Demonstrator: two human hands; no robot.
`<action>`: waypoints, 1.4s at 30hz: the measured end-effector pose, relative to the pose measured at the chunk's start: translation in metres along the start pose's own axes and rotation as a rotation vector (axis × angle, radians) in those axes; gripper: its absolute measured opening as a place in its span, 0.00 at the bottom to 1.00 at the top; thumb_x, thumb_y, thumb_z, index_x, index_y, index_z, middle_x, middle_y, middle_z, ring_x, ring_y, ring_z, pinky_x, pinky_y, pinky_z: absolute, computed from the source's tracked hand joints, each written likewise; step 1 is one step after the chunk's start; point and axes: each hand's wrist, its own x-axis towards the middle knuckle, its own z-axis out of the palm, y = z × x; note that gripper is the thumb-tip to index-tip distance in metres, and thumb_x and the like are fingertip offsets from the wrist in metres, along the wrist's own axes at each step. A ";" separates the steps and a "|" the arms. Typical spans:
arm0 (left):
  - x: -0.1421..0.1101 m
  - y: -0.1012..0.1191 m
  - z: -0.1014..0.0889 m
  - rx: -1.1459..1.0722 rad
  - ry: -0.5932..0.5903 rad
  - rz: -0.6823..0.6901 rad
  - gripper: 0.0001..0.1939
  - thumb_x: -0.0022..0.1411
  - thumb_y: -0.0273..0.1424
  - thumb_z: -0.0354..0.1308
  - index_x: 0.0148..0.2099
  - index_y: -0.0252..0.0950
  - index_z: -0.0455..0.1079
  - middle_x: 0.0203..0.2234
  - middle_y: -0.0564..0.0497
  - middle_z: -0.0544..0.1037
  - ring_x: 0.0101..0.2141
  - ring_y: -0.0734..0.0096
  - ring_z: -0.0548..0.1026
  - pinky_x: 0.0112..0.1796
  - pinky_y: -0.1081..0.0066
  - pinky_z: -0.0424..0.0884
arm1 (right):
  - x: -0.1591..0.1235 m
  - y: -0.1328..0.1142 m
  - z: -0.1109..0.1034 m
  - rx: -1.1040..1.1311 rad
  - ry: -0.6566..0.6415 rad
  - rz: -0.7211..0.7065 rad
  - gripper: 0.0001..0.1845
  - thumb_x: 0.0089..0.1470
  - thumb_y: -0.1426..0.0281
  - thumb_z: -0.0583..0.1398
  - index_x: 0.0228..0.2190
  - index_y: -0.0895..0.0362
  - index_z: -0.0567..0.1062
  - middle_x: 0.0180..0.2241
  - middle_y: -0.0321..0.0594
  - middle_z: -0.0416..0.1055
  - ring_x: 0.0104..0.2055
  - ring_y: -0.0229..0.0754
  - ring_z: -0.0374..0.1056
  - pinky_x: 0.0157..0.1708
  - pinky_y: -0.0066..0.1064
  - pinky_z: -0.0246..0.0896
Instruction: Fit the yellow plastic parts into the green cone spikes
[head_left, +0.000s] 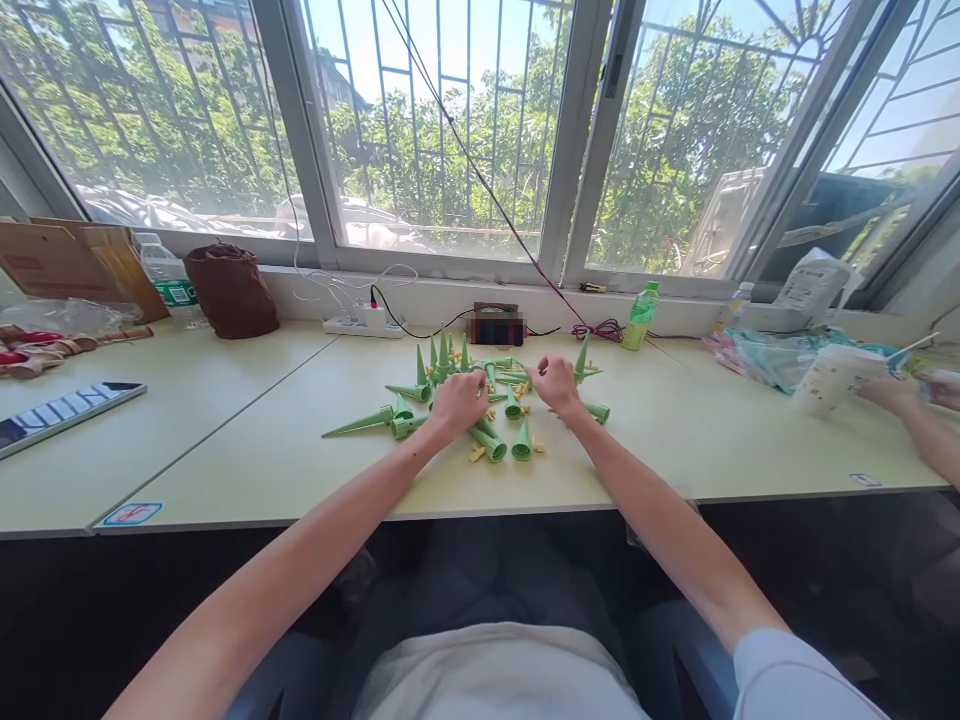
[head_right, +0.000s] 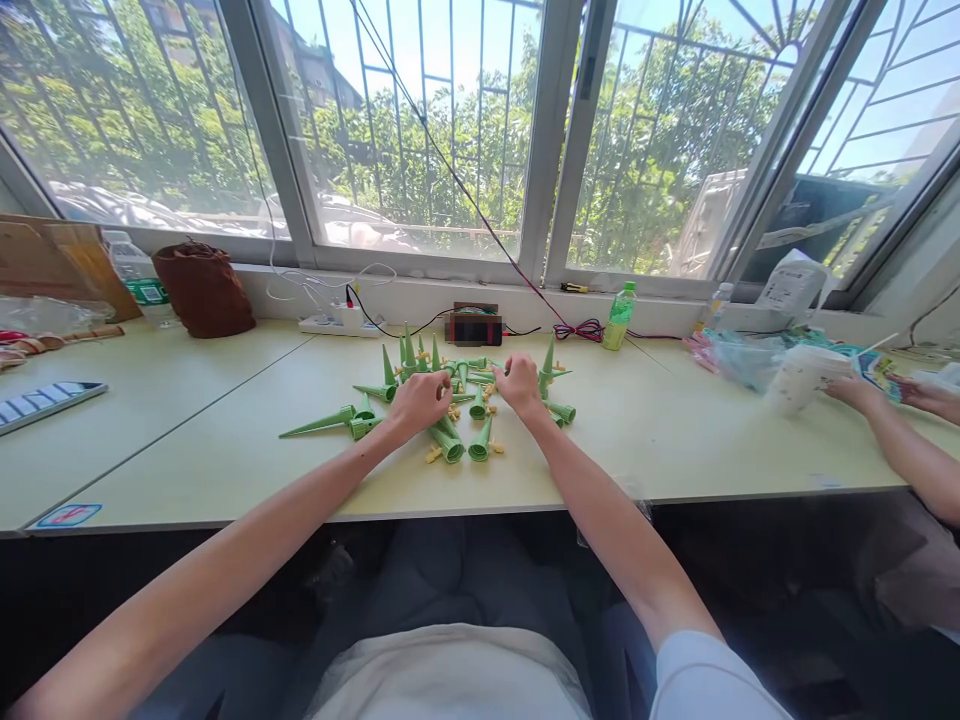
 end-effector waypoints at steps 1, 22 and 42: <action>0.000 0.000 0.000 0.023 -0.010 0.006 0.05 0.57 0.28 0.53 0.32 0.38 0.70 0.24 0.47 0.76 0.27 0.60 0.75 0.28 0.68 0.65 | 0.000 0.000 -0.001 -0.024 -0.020 0.005 0.14 0.53 0.65 0.62 0.23 0.55 0.62 0.30 0.42 0.69 0.35 0.43 0.66 0.37 0.32 0.59; 0.003 -0.001 0.002 -0.161 0.004 -0.007 0.11 0.64 0.33 0.49 0.37 0.37 0.72 0.21 0.51 0.74 0.25 0.66 0.72 0.31 0.70 0.64 | -0.007 -0.011 -0.005 0.123 -0.152 -0.156 0.07 0.53 0.67 0.60 0.29 0.58 0.73 0.31 0.41 0.75 0.34 0.39 0.68 0.38 0.30 0.59; 0.003 0.000 0.000 -0.264 -0.010 -0.007 0.08 0.57 0.27 0.50 0.33 0.36 0.72 0.20 0.53 0.75 0.23 0.71 0.70 0.29 0.73 0.62 | -0.034 -0.042 -0.017 0.332 -0.571 -0.704 0.14 0.50 0.60 0.64 0.31 0.58 0.72 0.22 0.32 0.67 0.24 0.33 0.61 0.29 0.27 0.56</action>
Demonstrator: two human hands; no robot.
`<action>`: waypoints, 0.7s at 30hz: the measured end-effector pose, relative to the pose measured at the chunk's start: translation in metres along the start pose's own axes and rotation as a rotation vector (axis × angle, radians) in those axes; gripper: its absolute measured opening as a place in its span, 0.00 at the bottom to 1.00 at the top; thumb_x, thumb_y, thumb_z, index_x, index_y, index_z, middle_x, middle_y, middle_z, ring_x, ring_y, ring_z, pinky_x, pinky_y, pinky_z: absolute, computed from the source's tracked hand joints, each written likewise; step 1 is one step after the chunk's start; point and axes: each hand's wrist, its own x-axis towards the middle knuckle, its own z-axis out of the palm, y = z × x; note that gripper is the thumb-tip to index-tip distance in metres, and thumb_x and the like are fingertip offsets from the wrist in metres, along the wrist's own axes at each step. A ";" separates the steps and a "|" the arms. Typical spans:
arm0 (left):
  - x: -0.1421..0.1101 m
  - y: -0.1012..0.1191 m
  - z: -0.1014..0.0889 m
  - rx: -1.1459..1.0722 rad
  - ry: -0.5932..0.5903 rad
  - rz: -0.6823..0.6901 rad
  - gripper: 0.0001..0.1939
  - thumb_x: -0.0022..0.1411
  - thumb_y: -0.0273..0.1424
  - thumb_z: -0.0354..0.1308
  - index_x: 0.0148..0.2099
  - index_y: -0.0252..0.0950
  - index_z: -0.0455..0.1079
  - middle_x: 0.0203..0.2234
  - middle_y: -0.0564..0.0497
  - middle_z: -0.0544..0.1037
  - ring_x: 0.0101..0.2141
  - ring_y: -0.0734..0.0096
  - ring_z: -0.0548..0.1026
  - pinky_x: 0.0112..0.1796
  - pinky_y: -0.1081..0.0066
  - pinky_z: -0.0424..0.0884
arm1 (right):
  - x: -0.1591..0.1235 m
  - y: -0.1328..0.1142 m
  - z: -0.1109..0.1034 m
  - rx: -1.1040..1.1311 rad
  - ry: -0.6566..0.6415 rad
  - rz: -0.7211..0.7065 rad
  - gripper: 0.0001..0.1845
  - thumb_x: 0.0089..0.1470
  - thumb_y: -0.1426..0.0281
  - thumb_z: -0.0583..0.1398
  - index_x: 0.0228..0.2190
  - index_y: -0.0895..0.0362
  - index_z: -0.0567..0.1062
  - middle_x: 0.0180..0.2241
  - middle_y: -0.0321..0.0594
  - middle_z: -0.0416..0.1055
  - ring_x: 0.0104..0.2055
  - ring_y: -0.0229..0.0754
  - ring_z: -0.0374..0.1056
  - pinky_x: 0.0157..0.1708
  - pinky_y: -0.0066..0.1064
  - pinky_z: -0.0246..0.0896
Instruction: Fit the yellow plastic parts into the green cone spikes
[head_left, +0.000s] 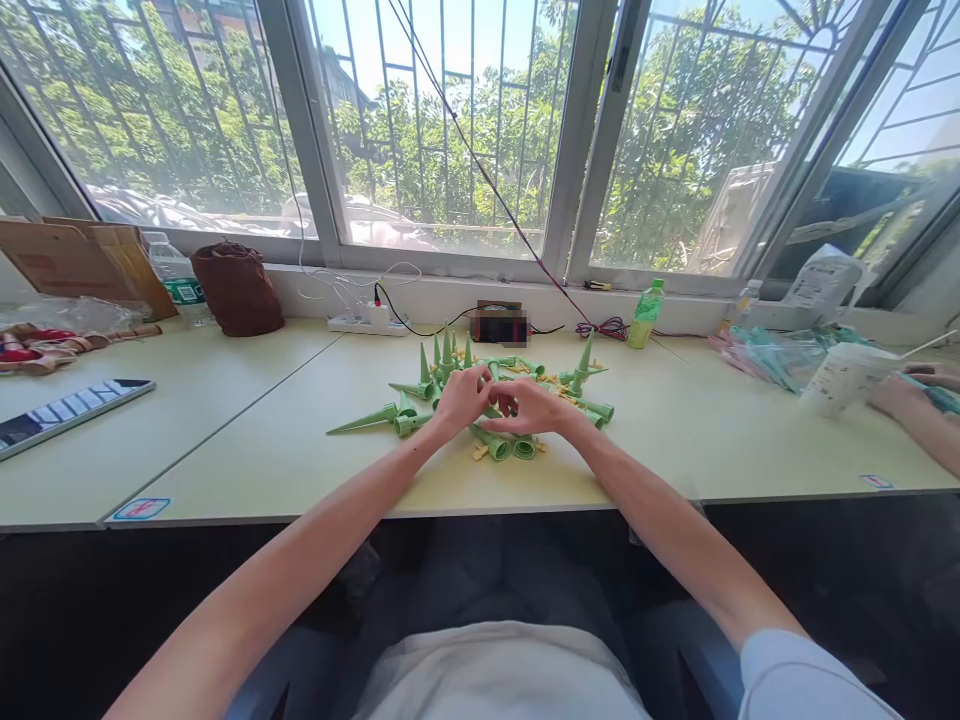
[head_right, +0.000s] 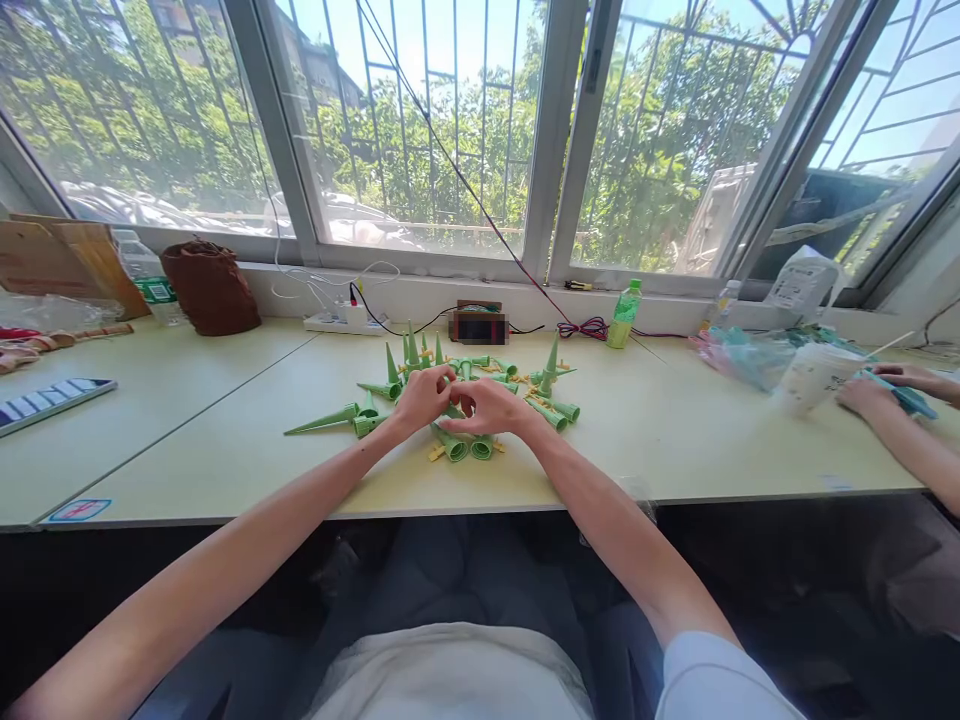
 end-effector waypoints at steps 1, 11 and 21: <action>0.000 0.000 0.000 -0.005 0.000 0.003 0.09 0.57 0.27 0.50 0.33 0.36 0.72 0.20 0.53 0.75 0.23 0.71 0.69 0.29 0.72 0.62 | 0.000 -0.001 0.001 -0.005 -0.001 -0.004 0.14 0.49 0.60 0.64 0.30 0.58 0.71 0.22 0.32 0.67 0.24 0.33 0.61 0.28 0.27 0.55; 0.001 0.000 0.000 -0.017 0.045 -0.006 0.08 0.60 0.30 0.52 0.33 0.36 0.72 0.19 0.53 0.73 0.23 0.71 0.69 0.31 0.72 0.64 | 0.002 -0.004 0.007 0.022 -0.012 0.054 0.12 0.48 0.64 0.63 0.22 0.57 0.68 0.18 0.31 0.65 0.21 0.32 0.58 0.26 0.26 0.54; 0.003 0.008 -0.007 -0.106 0.382 -0.052 0.09 0.64 0.29 0.49 0.45 0.36 0.66 0.32 0.49 0.74 0.27 0.72 0.71 0.34 0.71 0.68 | 0.005 0.023 0.005 -0.126 0.349 0.251 0.11 0.54 0.66 0.56 0.23 0.57 0.70 0.19 0.33 0.65 0.22 0.34 0.57 0.27 0.27 0.53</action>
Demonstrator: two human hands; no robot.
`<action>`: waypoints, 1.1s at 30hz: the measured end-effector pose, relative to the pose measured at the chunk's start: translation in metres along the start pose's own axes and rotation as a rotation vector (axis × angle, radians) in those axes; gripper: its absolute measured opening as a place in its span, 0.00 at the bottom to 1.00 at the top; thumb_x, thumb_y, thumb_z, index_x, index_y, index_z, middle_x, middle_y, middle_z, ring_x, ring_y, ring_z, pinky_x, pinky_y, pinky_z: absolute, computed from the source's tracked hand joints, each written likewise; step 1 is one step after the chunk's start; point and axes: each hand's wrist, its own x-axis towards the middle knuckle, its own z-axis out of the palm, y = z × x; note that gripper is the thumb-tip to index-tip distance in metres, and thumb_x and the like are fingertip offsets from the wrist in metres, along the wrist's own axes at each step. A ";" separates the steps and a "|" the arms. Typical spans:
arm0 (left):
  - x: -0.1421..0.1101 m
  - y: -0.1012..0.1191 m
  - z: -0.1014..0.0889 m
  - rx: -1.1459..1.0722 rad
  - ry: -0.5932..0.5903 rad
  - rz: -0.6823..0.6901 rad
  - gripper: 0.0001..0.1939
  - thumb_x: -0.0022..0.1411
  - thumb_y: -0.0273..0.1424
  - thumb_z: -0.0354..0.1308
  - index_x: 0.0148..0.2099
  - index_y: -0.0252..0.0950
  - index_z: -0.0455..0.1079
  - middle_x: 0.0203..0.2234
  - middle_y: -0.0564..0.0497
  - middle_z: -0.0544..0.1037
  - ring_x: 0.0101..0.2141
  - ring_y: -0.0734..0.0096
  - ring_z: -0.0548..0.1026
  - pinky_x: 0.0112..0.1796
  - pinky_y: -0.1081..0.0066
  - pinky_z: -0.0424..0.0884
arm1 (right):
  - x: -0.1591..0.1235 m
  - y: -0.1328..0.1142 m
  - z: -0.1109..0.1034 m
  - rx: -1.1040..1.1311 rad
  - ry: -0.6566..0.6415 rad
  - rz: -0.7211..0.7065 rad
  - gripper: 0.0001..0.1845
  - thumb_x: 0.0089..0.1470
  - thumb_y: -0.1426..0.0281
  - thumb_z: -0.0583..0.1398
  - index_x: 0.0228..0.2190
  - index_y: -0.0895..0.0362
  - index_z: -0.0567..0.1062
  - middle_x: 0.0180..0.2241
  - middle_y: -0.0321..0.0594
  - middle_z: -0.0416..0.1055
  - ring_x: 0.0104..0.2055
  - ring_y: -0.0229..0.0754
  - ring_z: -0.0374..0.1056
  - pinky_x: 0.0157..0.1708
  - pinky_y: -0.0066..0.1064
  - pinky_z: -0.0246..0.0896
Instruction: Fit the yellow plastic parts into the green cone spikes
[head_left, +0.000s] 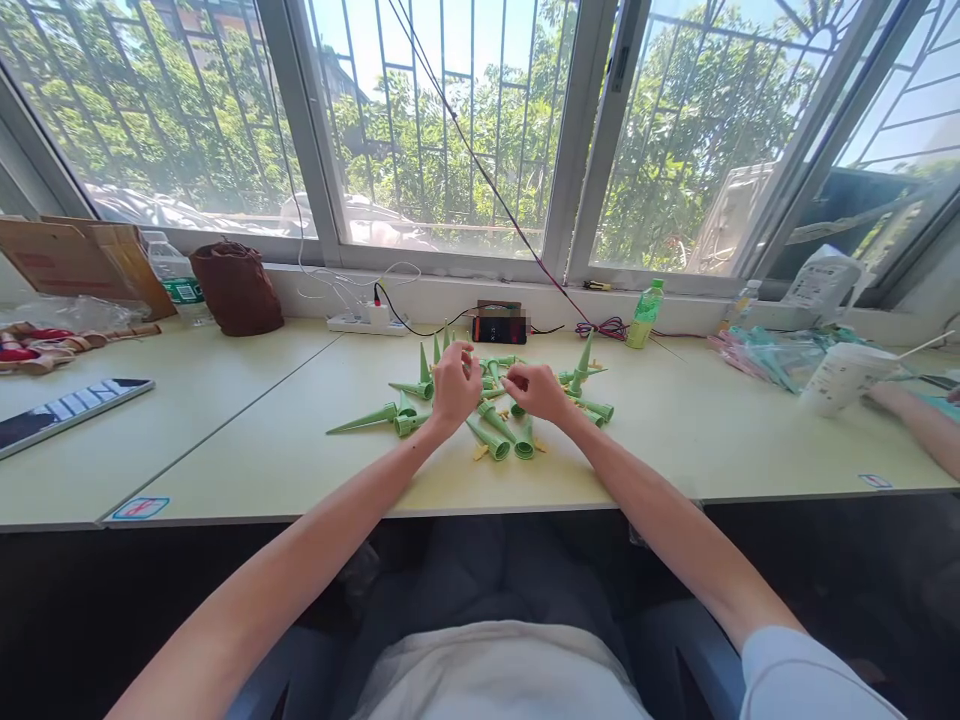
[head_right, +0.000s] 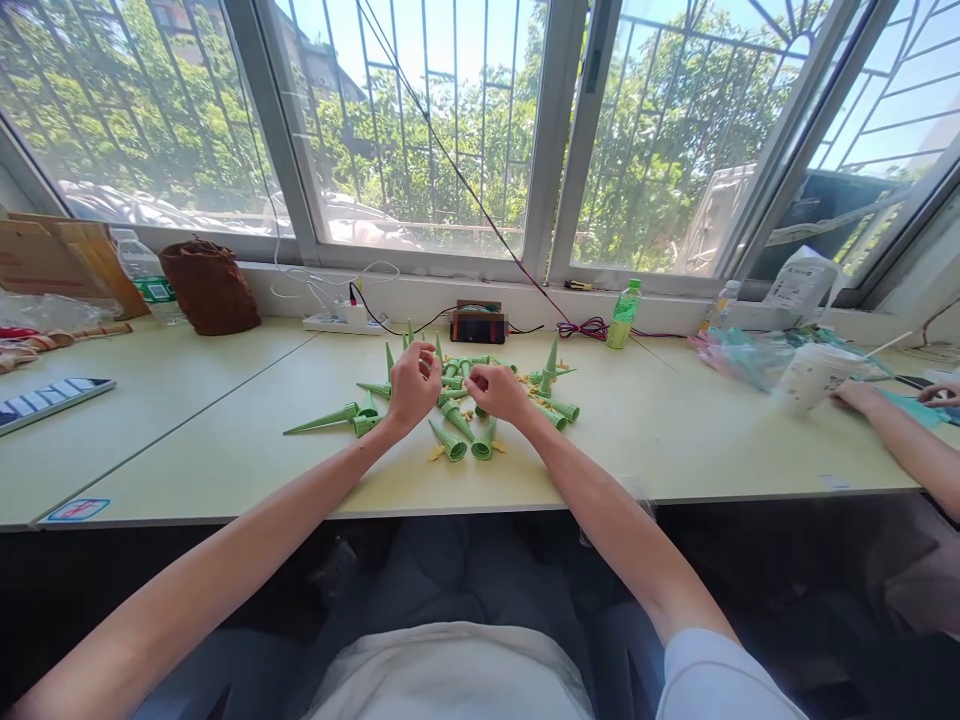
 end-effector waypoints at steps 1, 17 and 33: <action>0.001 -0.001 0.000 -0.012 0.034 0.003 0.09 0.62 0.27 0.49 0.45 0.35 0.65 0.35 0.47 0.74 0.29 0.72 0.72 0.35 0.71 0.69 | 0.001 0.004 -0.001 -0.002 0.030 0.017 0.10 0.54 0.67 0.55 0.24 0.57 0.70 0.20 0.34 0.66 0.23 0.34 0.58 0.28 0.27 0.54; -0.003 -0.015 0.009 0.154 -0.439 0.063 0.12 0.55 0.25 0.53 0.43 0.35 0.70 0.35 0.45 0.78 0.38 0.62 0.76 0.43 0.65 0.70 | 0.005 0.037 0.002 -0.166 -0.040 0.158 0.12 0.49 0.75 0.58 0.38 0.58 0.75 0.41 0.45 0.77 0.46 0.46 0.71 0.49 0.35 0.61; 0.004 -0.018 0.004 0.056 -0.496 -0.162 0.09 0.54 0.26 0.56 0.39 0.36 0.72 0.29 0.48 0.80 0.32 0.65 0.77 0.37 0.68 0.72 | 0.007 0.034 0.001 -0.235 -0.148 0.185 0.10 0.50 0.77 0.59 0.35 0.58 0.77 0.40 0.45 0.77 0.45 0.47 0.71 0.48 0.35 0.61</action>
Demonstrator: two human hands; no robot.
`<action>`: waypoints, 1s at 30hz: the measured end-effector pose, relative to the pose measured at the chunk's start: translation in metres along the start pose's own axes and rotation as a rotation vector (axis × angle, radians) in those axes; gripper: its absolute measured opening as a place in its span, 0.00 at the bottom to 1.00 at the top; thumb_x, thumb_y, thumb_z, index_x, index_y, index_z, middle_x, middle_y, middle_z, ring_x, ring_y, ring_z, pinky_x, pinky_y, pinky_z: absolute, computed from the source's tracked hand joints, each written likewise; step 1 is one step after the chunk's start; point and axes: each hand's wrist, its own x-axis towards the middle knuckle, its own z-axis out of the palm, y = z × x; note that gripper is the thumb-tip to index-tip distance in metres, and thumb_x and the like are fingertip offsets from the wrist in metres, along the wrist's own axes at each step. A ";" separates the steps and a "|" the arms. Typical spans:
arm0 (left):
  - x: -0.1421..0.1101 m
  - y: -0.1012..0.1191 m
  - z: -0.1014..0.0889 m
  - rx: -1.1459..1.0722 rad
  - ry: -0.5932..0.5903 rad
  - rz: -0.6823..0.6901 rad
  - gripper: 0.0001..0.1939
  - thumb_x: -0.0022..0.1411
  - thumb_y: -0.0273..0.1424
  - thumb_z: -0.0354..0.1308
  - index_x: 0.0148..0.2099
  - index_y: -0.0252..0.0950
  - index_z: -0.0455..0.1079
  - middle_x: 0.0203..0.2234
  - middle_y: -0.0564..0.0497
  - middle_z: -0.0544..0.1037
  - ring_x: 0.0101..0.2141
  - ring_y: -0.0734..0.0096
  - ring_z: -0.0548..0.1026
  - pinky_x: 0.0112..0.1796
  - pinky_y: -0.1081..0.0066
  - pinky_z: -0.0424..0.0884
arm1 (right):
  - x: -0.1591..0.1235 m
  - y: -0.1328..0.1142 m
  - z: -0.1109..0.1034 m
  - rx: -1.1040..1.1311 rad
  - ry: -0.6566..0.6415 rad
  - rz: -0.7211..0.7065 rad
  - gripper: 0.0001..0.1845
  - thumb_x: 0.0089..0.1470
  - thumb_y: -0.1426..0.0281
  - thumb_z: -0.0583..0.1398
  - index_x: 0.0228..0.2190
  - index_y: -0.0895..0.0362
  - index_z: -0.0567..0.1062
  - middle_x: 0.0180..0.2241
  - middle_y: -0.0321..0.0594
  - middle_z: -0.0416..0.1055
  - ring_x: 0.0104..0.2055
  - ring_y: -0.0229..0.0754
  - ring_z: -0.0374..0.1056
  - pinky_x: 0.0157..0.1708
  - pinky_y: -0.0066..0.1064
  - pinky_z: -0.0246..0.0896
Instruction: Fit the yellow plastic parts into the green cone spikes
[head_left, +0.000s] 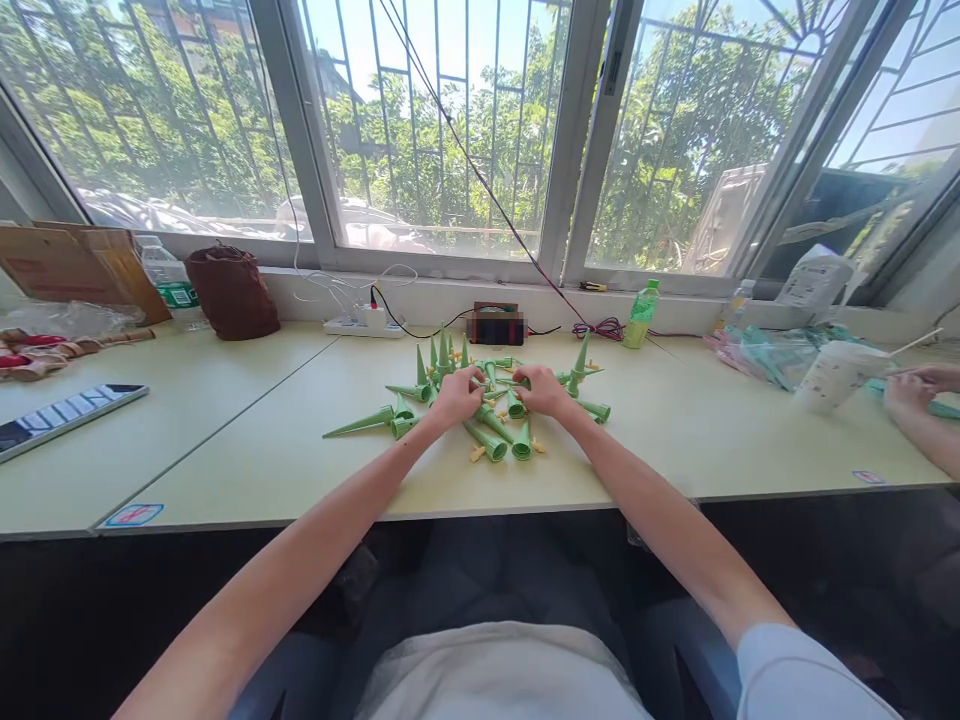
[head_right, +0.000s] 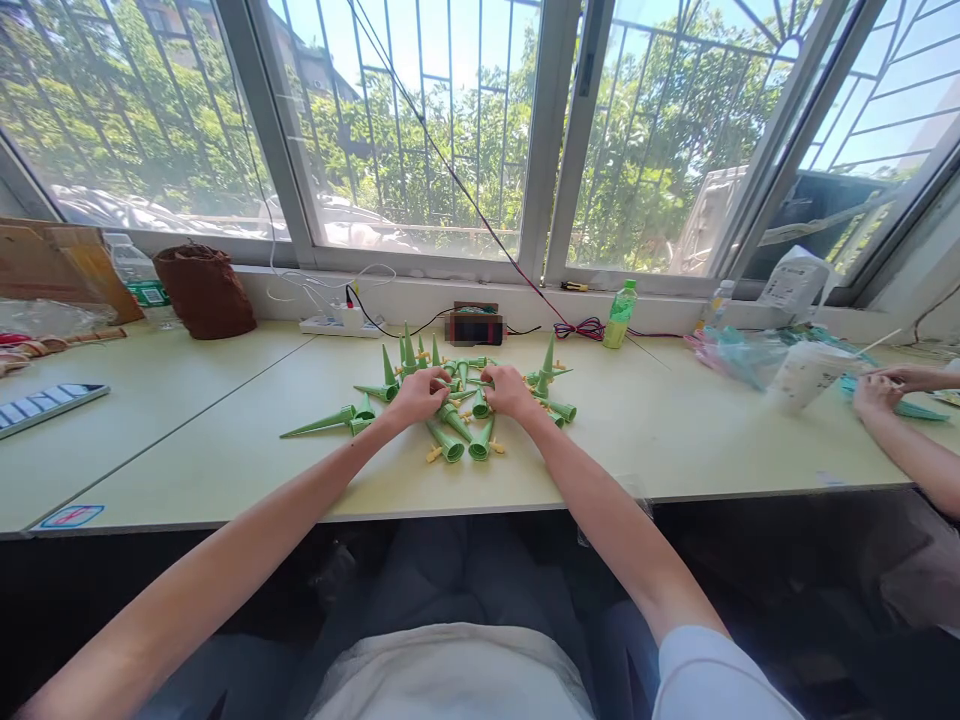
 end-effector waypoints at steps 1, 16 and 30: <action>0.000 0.000 0.000 -0.009 0.013 0.001 0.09 0.55 0.26 0.55 0.40 0.36 0.72 0.29 0.48 0.80 0.32 0.65 0.77 0.37 0.69 0.72 | 0.000 0.000 0.000 0.007 0.008 -0.001 0.10 0.49 0.77 0.59 0.35 0.58 0.77 0.39 0.45 0.78 0.44 0.47 0.71 0.48 0.36 0.61; -0.004 0.005 -0.002 0.077 0.086 0.100 0.14 0.51 0.21 0.54 0.41 0.35 0.71 0.36 0.46 0.79 0.34 0.66 0.76 0.40 0.68 0.70 | -0.003 -0.006 -0.002 0.051 0.063 -0.020 0.12 0.49 0.80 0.57 0.34 0.57 0.76 0.38 0.43 0.78 0.43 0.46 0.71 0.48 0.34 0.62; 0.005 -0.005 0.002 0.152 -0.080 0.045 0.22 0.53 0.19 0.50 0.50 0.35 0.68 0.45 0.43 0.77 0.47 0.60 0.74 0.47 0.67 0.69 | 0.000 -0.003 0.003 0.045 0.038 -0.017 0.14 0.50 0.81 0.54 0.35 0.60 0.77 0.35 0.44 0.78 0.40 0.43 0.72 0.45 0.29 0.62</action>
